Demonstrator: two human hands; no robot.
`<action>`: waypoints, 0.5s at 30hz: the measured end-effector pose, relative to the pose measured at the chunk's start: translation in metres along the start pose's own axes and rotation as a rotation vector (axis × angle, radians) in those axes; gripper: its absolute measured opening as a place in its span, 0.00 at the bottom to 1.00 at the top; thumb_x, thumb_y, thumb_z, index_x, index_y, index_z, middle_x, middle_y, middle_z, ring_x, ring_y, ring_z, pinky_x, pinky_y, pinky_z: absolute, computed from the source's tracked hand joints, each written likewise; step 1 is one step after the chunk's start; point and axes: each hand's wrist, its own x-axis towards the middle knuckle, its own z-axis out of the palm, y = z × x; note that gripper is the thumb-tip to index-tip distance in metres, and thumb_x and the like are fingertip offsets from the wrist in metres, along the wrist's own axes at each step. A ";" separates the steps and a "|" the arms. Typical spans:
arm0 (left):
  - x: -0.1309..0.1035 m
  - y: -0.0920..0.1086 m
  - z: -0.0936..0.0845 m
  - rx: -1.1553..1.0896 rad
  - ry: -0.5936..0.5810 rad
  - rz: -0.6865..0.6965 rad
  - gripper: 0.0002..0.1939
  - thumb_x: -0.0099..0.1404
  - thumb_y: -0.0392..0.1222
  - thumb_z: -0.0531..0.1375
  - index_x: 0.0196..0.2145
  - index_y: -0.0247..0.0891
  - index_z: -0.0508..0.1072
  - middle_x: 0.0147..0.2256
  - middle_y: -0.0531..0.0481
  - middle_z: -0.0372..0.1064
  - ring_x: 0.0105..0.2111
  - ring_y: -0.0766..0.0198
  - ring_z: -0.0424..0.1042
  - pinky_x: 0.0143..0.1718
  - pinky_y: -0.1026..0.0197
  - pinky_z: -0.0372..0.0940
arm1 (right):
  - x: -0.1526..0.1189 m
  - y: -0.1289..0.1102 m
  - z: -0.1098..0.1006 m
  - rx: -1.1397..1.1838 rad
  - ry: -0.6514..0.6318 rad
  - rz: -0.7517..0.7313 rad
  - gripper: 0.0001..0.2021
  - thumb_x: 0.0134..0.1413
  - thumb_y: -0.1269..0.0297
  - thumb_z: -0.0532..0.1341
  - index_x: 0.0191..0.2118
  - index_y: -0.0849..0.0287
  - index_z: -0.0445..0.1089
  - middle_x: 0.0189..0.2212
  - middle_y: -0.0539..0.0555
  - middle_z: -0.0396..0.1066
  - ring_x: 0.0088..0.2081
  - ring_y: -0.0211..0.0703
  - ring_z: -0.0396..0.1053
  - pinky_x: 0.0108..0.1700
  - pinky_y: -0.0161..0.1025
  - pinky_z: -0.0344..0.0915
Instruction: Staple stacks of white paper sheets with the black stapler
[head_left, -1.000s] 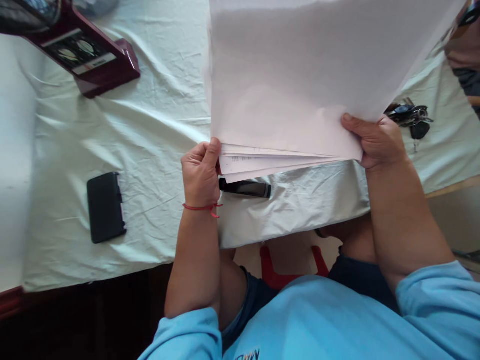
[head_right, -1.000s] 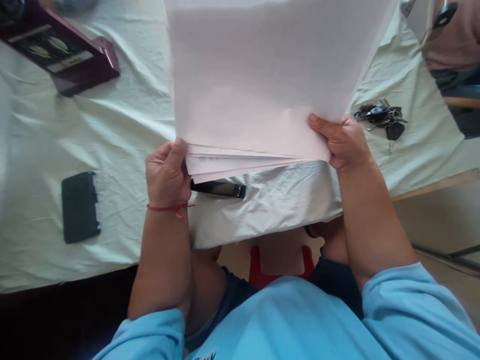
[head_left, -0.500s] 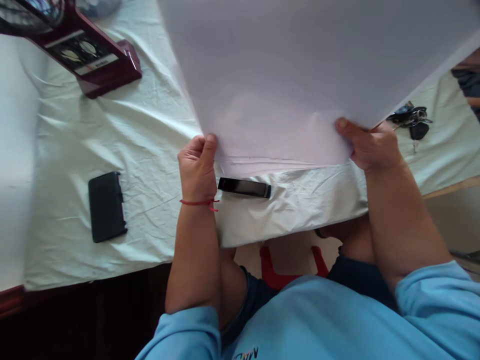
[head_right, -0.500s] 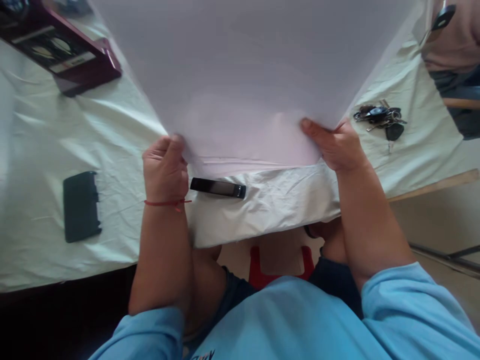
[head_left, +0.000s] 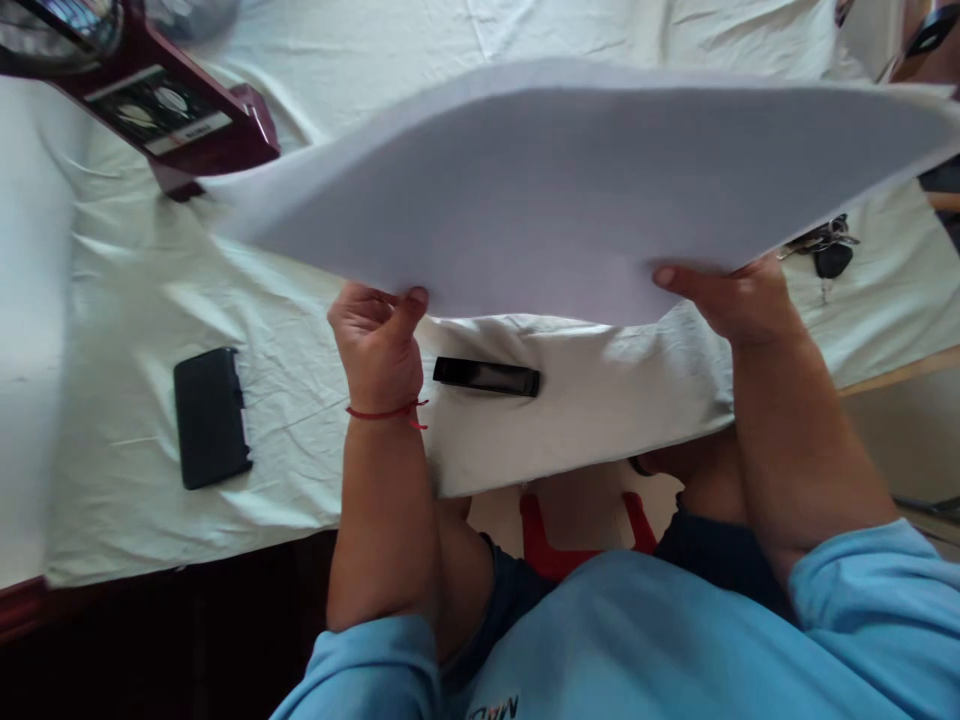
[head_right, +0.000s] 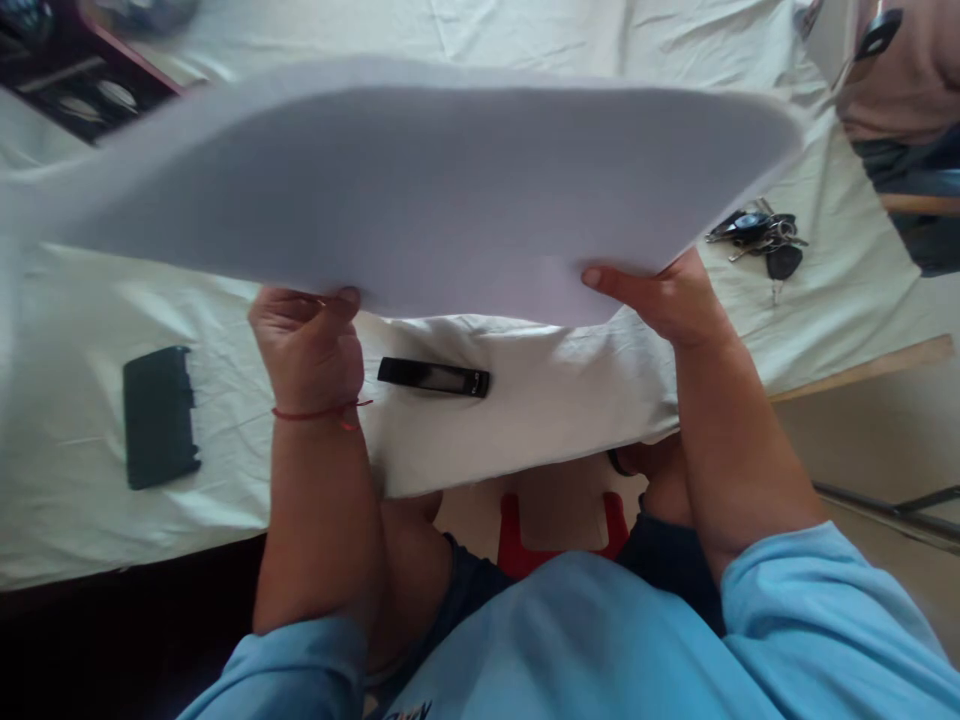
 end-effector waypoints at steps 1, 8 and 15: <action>0.000 -0.001 0.002 0.011 -0.013 -0.020 0.29 0.52 0.65 0.90 0.33 0.47 0.82 0.35 0.53 0.77 0.46 0.54 0.81 0.61 0.49 0.78 | -0.002 0.000 0.001 -0.048 -0.023 -0.074 0.33 0.34 0.61 0.94 0.47 0.46 0.84 0.54 0.53 0.89 0.73 0.61 0.78 0.81 0.54 0.77; 0.000 -0.001 -0.004 0.055 -0.013 -0.049 0.28 0.59 0.69 0.86 0.35 0.48 0.81 0.40 0.49 0.82 0.55 0.48 0.84 0.66 0.45 0.79 | -0.008 0.001 -0.001 -0.181 -0.008 -0.163 0.25 0.48 0.51 0.92 0.46 0.46 0.84 0.53 0.47 0.89 0.64 0.56 0.84 0.80 0.58 0.78; -0.001 0.007 0.002 0.065 -0.065 -0.030 0.28 0.62 0.71 0.85 0.37 0.47 0.84 0.42 0.46 0.86 0.58 0.48 0.85 0.70 0.45 0.77 | -0.009 -0.004 -0.001 -0.223 -0.022 -0.001 0.24 0.39 0.68 0.93 0.40 0.49 0.84 0.47 0.52 0.87 0.69 0.63 0.82 0.80 0.60 0.77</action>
